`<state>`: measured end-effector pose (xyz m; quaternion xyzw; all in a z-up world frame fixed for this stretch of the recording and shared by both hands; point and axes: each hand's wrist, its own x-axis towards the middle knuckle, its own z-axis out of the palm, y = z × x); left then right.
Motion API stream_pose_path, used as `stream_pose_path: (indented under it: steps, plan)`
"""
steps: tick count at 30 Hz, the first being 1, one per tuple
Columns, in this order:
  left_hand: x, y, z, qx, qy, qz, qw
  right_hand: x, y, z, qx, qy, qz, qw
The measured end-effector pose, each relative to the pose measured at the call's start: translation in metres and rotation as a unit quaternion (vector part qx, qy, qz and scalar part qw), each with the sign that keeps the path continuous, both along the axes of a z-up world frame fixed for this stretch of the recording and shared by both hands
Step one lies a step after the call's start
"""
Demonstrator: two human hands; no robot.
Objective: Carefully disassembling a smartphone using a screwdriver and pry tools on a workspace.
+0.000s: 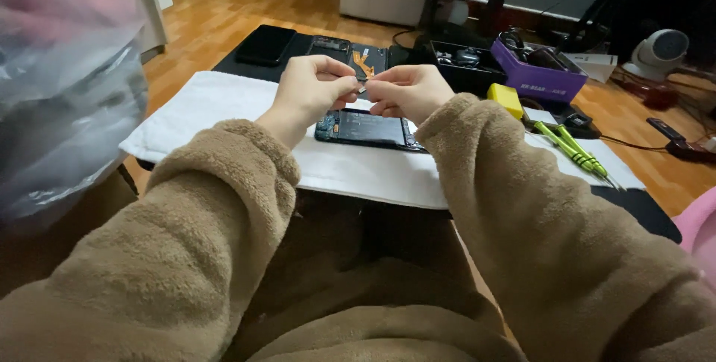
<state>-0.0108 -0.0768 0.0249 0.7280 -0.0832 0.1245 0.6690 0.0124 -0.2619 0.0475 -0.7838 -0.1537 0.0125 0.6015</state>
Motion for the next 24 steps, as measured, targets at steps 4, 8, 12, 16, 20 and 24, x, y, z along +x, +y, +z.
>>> stream_pose_path:
  steps: [4,8,12,16,20,24]
  plan:
    - [0.008,0.014,-0.007,0.021,0.01,0.002,1.0,0.013,0.014,-0.013,-0.008,-0.004,0.007,1.0]
    - [0.001,0.026,-0.009,0.097,0.021,0.0,0.995,0.013,0.023,-0.014,-0.036,-0.01,0.037,0.999]
    - [0.002,0.038,-0.01,0.231,-0.008,0.079,0.97,0.025,0.026,-0.02,-0.147,-0.066,0.082,0.984]
    - [0.016,0.043,-0.032,0.255,-0.051,0.106,0.96,0.044,0.03,-0.02,-0.227,-0.14,0.149,0.952]
    - [0.019,0.04,-0.043,0.272,-0.031,0.098,0.957,0.062,0.033,-0.013,-0.33,-0.169,0.176,0.912]
    - [0.019,0.041,-0.047,0.288,-0.029,0.083,0.954,0.065,0.043,-0.001,-0.384,-0.151,0.202,0.888]
